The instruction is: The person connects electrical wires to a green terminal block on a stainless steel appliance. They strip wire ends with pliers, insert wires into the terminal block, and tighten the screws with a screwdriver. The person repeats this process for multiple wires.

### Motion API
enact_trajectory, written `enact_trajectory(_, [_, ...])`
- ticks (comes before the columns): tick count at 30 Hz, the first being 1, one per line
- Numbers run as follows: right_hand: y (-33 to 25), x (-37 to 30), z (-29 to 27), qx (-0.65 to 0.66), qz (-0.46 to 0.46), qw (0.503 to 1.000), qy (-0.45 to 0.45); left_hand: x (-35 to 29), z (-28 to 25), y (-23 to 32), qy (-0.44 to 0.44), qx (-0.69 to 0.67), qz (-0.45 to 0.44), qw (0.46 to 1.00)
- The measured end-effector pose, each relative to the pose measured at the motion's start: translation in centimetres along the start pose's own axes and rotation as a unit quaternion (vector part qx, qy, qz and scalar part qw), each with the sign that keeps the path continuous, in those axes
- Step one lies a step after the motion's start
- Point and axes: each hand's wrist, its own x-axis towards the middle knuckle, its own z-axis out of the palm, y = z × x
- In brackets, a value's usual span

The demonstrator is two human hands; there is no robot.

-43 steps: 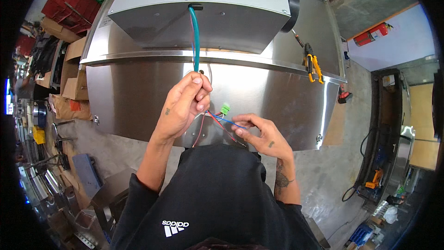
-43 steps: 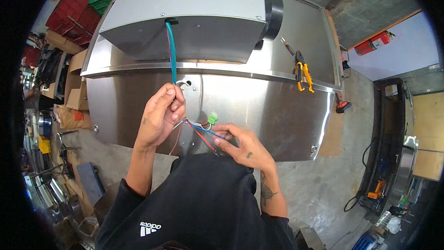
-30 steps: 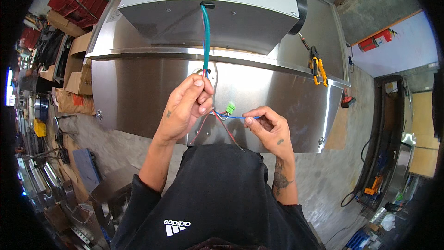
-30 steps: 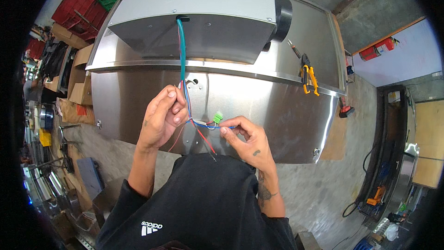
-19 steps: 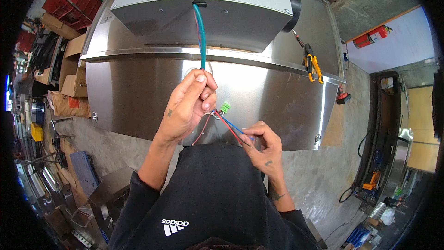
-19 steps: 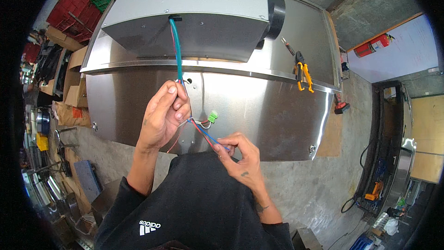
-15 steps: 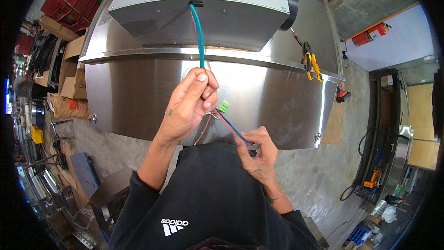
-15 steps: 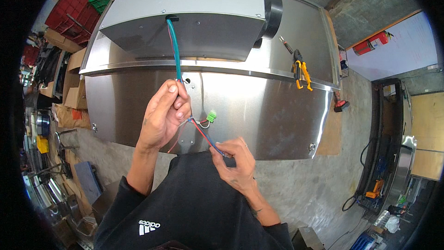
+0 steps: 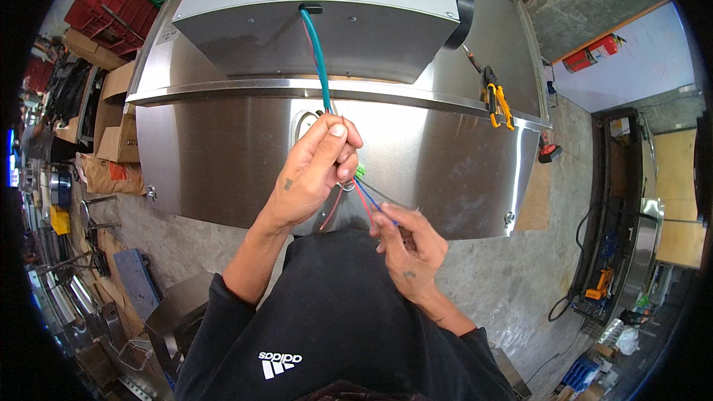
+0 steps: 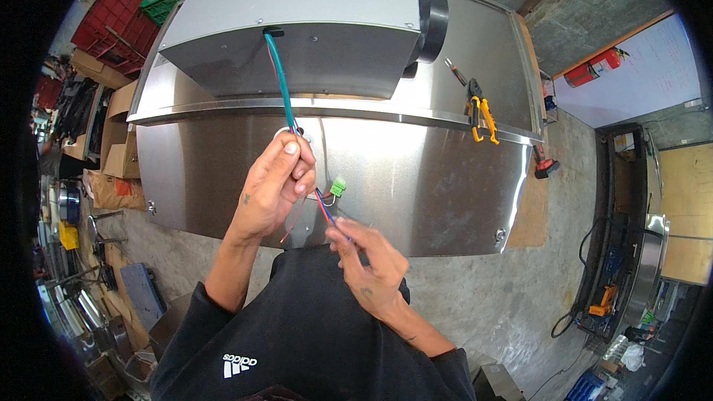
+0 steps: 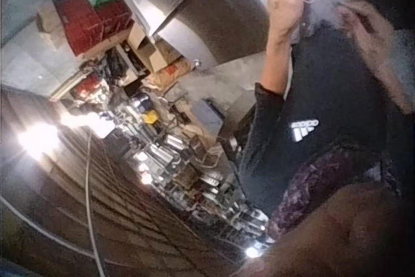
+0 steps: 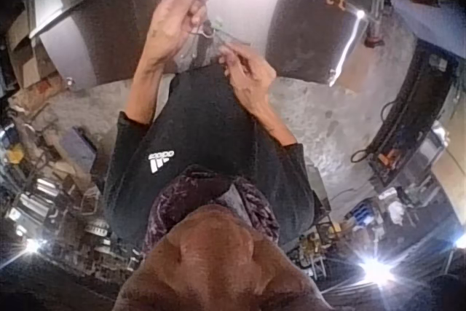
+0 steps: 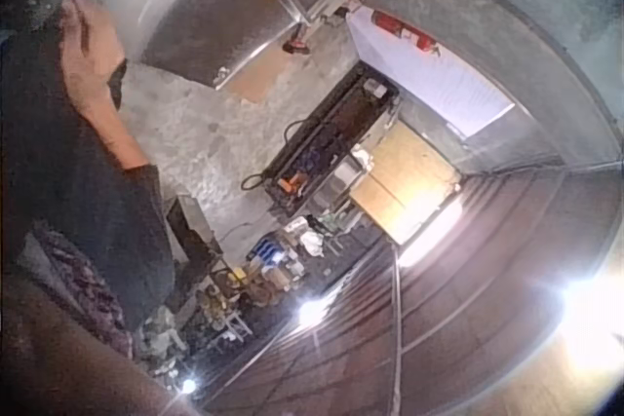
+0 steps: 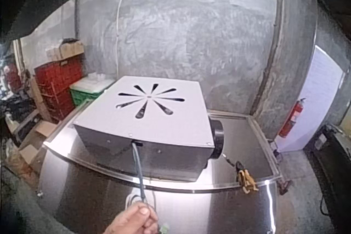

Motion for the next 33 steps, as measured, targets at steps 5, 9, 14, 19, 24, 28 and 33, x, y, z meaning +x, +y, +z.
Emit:
enact_trajectory(5, [-0.3, 2.9, 0.8, 0.123, 0.120, 0.983, 0.058, -0.2, -0.4, -0.4, -0.012, 0.151, -0.025, 0.988])
enact_trajectory(9, [0.8, 4.1, 0.6, 0.080, 0.107, 0.990, 0.037, -0.3, 0.3, -0.4, 0.007, 0.239, -0.019, 0.971])
enact_trajectory(14, [1.6, 4.6, 1.4, 0.162, 0.164, 0.972, 0.049, -0.6, 0.7, -1.4, 0.047, 0.182, -0.011, 0.982])
enact_trajectory(19, [2.9, 4.6, 2.5, 0.179, 0.134, 0.971, 0.083, -1.1, 0.6, -1.3, 0.062, 0.189, -0.022, 0.980])
enact_trajectory(24, [3.7, 4.5, 3.2, 0.043, -0.001, 0.995, 0.095, -1.3, 0.5, -1.9, 0.075, 0.188, 0.023, 0.979])
enact_trajectory(28, [3.2, 4.8, 3.3, -0.006, -0.044, 0.996, 0.083, -1.2, 0.7, -1.6, 0.072, 0.162, 0.001, 0.984])
enact_trajectory(33, [3.4, 4.8, 3.4, -0.018, -0.052, 0.994, 0.095, -1.2, 0.5, -1.6, 0.057, 0.152, 0.004, 0.987])
